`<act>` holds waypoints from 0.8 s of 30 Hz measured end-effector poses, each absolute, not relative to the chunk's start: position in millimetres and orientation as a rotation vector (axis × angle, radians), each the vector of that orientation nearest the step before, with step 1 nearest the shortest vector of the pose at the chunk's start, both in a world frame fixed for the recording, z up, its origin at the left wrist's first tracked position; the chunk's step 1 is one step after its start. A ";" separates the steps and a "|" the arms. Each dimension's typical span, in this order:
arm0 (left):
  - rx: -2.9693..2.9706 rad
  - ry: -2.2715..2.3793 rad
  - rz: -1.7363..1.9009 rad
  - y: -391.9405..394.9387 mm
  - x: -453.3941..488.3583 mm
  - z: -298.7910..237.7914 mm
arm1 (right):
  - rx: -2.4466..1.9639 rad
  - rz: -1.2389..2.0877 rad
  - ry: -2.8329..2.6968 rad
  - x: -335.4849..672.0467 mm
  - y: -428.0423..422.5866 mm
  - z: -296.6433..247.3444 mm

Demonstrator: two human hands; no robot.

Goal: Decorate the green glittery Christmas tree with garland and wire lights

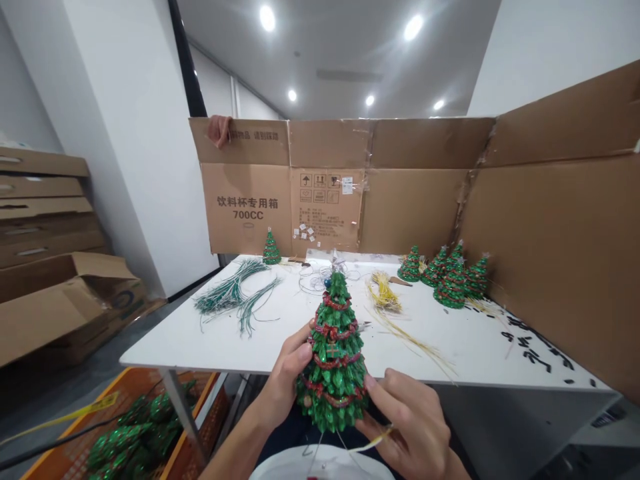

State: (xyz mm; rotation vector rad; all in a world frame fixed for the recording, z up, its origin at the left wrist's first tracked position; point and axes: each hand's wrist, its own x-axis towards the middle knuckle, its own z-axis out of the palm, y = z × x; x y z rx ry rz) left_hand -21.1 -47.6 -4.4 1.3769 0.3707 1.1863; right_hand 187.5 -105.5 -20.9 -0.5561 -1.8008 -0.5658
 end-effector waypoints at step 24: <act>1.944 0.615 1.577 -71.3 -16.7 7.4 | -0.600 -0.444 -1.775 194.2 -85.3 -37.9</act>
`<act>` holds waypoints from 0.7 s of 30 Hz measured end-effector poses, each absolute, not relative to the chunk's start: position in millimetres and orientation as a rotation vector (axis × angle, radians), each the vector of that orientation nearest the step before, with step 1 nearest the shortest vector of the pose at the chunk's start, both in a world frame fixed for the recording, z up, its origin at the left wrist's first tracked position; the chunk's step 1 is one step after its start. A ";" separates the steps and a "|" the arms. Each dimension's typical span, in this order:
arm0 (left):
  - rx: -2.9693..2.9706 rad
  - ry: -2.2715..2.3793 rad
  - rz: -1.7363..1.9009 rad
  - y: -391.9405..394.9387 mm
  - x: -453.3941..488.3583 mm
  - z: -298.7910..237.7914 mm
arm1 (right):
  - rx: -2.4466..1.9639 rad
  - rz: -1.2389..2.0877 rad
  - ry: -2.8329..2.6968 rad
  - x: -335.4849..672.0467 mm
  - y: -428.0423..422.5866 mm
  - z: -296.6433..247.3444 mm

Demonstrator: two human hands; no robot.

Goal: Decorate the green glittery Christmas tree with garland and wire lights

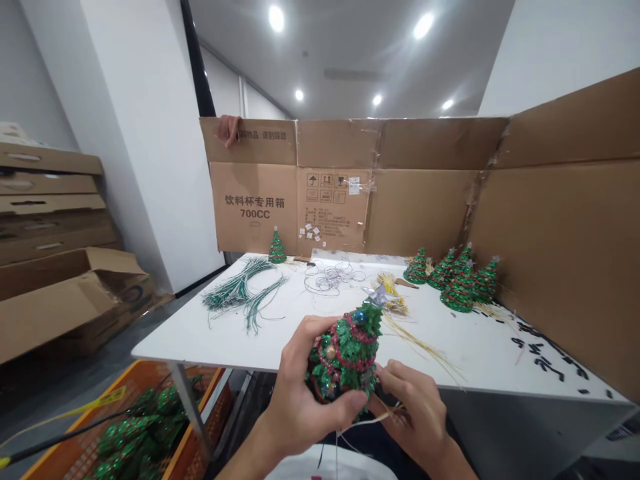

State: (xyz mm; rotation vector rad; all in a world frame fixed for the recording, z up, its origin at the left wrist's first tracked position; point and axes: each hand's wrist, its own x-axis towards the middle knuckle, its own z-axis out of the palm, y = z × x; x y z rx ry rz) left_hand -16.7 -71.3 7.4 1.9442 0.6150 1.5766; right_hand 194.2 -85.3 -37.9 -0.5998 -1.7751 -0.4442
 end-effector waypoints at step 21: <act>1.456 0.471 1.184 -60.2 -31.0 -17.9 | -0.587 -0.494 -1.852 188.4 -104.8 -31.3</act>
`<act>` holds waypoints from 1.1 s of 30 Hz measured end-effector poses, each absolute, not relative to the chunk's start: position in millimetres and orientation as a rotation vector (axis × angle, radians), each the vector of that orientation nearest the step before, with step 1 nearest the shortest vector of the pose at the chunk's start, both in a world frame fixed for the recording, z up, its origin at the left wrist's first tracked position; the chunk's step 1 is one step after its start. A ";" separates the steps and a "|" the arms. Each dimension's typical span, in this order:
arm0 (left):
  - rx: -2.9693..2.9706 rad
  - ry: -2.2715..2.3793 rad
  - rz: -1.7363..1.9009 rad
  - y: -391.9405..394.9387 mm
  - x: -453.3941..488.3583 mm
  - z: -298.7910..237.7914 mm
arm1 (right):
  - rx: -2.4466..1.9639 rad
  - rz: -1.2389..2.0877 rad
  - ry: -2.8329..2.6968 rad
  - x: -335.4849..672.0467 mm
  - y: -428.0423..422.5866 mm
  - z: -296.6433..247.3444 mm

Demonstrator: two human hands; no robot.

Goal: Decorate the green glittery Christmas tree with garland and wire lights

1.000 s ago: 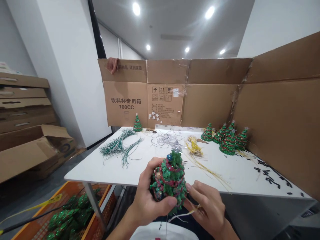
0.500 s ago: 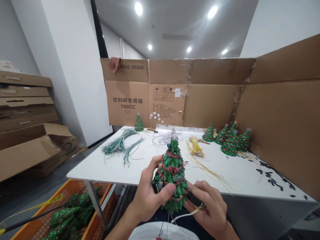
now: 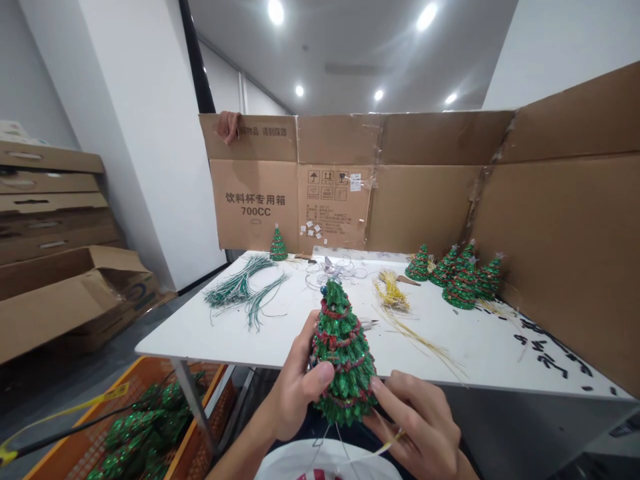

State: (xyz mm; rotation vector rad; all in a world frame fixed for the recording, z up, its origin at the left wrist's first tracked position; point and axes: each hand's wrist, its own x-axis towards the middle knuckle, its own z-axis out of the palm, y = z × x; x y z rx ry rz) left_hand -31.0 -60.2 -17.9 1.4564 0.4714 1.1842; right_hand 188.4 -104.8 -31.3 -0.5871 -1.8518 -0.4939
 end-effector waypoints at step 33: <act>1.589 0.592 1.300 -61.8 -18.6 5.9 | -1.213 0.419 -1.361 258.5 -92.4 -12.3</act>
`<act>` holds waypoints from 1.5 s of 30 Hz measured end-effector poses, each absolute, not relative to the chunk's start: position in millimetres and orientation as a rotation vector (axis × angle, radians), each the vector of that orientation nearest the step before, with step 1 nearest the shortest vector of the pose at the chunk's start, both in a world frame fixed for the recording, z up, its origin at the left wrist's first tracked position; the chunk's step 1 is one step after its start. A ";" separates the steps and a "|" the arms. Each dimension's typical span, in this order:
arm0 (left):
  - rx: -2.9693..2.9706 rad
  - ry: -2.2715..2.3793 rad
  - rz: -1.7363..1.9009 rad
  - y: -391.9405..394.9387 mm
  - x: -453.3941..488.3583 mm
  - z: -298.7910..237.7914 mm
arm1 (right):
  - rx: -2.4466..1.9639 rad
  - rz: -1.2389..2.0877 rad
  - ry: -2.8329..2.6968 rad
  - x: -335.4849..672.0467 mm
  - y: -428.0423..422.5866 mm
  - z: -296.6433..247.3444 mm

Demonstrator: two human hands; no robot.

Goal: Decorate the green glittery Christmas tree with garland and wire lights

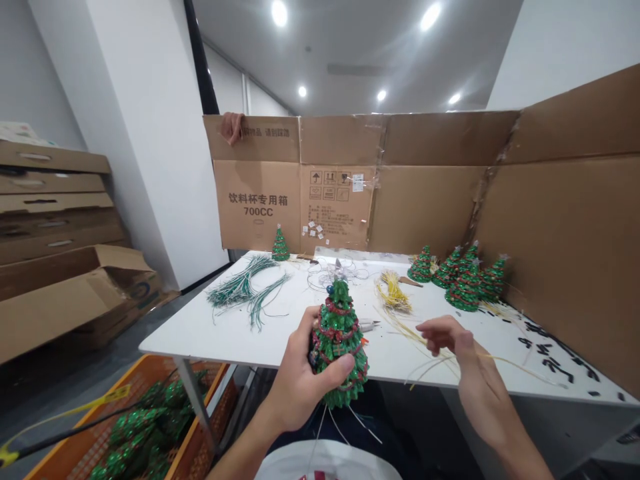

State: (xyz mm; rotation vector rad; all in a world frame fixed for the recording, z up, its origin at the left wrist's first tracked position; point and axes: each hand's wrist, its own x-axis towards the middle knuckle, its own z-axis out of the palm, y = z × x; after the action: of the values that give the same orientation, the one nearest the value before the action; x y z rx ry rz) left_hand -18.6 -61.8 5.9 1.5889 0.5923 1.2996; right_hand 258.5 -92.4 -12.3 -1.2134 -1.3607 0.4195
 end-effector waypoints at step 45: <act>1.756 0.778 1.130 -66.4 -11.4 13.8 | -0.829 0.880 -1.281 246.5 -110.3 -11.1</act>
State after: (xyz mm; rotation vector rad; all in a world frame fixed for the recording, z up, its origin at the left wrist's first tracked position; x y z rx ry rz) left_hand -11.4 -66.4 13.8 1.7556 0.7784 1.1299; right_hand 246.5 -110.3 -11.1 -0.8293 -1.2813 0.8803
